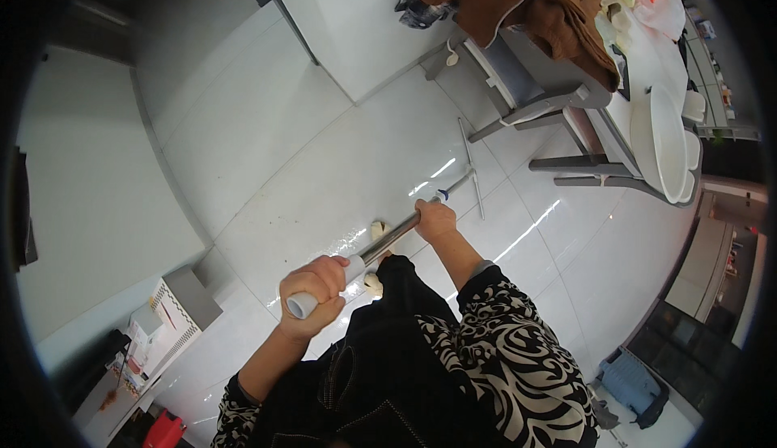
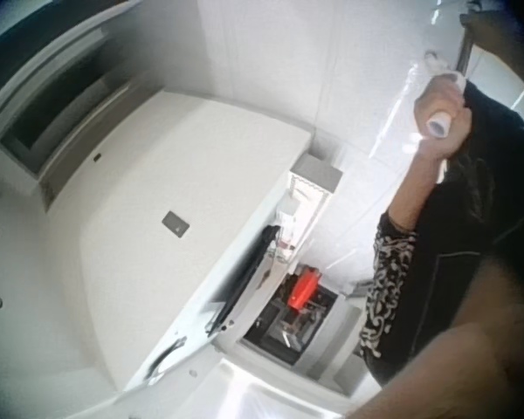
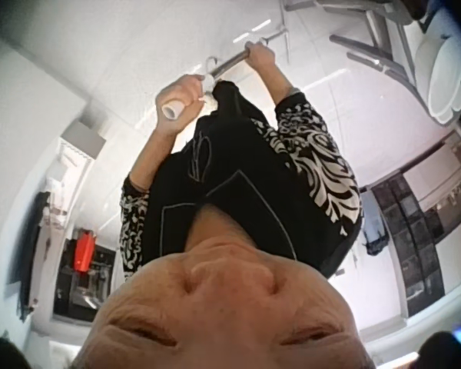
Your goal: The person mops a tiled floor using a flat mop, moving it back and forth across the living room area. They navigate around furniture including a sofa, coffee table, and TV stand, and continue into an adjacent dining area with chairs and a table.
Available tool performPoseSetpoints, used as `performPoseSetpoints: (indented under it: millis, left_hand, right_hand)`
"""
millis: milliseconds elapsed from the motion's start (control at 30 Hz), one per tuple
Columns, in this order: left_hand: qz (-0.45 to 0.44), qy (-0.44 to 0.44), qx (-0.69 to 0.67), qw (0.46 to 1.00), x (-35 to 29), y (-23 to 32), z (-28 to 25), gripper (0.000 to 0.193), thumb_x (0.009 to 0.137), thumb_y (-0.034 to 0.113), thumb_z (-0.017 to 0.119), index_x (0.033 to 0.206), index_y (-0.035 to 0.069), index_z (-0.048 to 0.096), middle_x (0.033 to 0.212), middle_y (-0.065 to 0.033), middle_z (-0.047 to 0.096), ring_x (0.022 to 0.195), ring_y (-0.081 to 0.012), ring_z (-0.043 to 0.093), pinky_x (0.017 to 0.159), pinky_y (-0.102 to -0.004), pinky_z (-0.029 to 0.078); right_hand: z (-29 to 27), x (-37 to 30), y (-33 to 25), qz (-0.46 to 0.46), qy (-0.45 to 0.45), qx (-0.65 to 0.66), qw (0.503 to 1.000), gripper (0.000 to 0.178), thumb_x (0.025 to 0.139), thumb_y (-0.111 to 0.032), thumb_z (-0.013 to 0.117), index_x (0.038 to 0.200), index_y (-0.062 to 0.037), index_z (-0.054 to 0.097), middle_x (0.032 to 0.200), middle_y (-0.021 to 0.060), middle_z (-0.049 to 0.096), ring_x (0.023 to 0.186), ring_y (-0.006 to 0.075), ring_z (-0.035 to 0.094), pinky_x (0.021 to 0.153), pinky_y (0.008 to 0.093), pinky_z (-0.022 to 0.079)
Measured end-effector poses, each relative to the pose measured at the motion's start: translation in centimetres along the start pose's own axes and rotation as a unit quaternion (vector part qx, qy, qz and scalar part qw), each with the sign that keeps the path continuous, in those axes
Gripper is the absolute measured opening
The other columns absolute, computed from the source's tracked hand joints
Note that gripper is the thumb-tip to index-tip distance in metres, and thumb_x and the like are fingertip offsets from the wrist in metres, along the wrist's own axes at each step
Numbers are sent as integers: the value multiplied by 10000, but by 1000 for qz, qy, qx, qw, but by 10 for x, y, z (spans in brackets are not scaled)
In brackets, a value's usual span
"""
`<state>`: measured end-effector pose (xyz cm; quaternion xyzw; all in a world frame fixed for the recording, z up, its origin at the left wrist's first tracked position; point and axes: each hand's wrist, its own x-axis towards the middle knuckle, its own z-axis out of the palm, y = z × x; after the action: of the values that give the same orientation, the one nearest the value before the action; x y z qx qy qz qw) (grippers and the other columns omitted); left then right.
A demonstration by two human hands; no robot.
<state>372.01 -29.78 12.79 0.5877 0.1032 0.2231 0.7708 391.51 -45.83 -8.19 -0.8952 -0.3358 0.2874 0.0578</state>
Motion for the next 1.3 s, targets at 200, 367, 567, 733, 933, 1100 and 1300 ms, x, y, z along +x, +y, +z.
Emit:
performPoseSetpoints:
  millis: [200,367,567,733,933,1100,1300]
  left_hand:
    - [9,71,6,997,-30,9,-9,228,643,-95,597,615,84,459,646,-37,520,645,-193,505,834,-425,433]
    - [39,113,63,991,-31,72,-42,210,633,-26,552,597,106,392,584,-10,424,595,-178,417,723,-391,398]
    - [74,91,152,981,-43,129,-51,237,608,-31,549,586,120,367,559,-6,408,583,-167,405,711,-377,384]
    - [111,75,162,978,-86,142,-33,264,567,-54,592,573,125,398,573,-14,469,593,-187,481,760,-406,437]
    - [100,142,83,981,-92,72,-31,222,628,-94,551,629,88,423,635,-21,458,652,-186,455,890,-461,391]
    - [81,187,100,974,-113,38,-42,245,638,-122,531,634,86,402,649,-25,441,671,-195,452,882,-431,386]
    - [77,213,120,967,-149,115,-94,242,601,-66,531,608,103,359,617,-15,395,659,-185,412,796,-390,384]
  right_hand:
    - [24,-6,-20,-38,-3,8,999,152,725,-187,630,869,-147,601,780,136,638,775,333,634,657,443,498]
    - [23,-2,-112,-80,-22,96,992,216,721,-207,654,914,-122,605,789,129,650,797,327,635,680,438,493]
    - [10,4,-209,-158,-17,140,977,197,733,-163,606,924,-110,604,799,134,650,799,326,632,689,428,490]
    - [16,-35,-200,-205,-12,102,973,183,729,-159,602,906,-114,597,784,133,648,781,333,632,667,441,488]
    - [23,-10,-128,-151,12,-1,988,145,724,-172,605,862,-131,615,801,126,652,786,326,635,664,442,492]
    - [50,23,-138,-180,-2,-40,983,144,717,-169,602,855,-136,626,809,108,658,803,311,640,659,441,497]
    - [70,-14,-242,-228,-29,10,973,166,735,-167,572,879,-134,649,869,115,674,868,302,647,722,415,515]
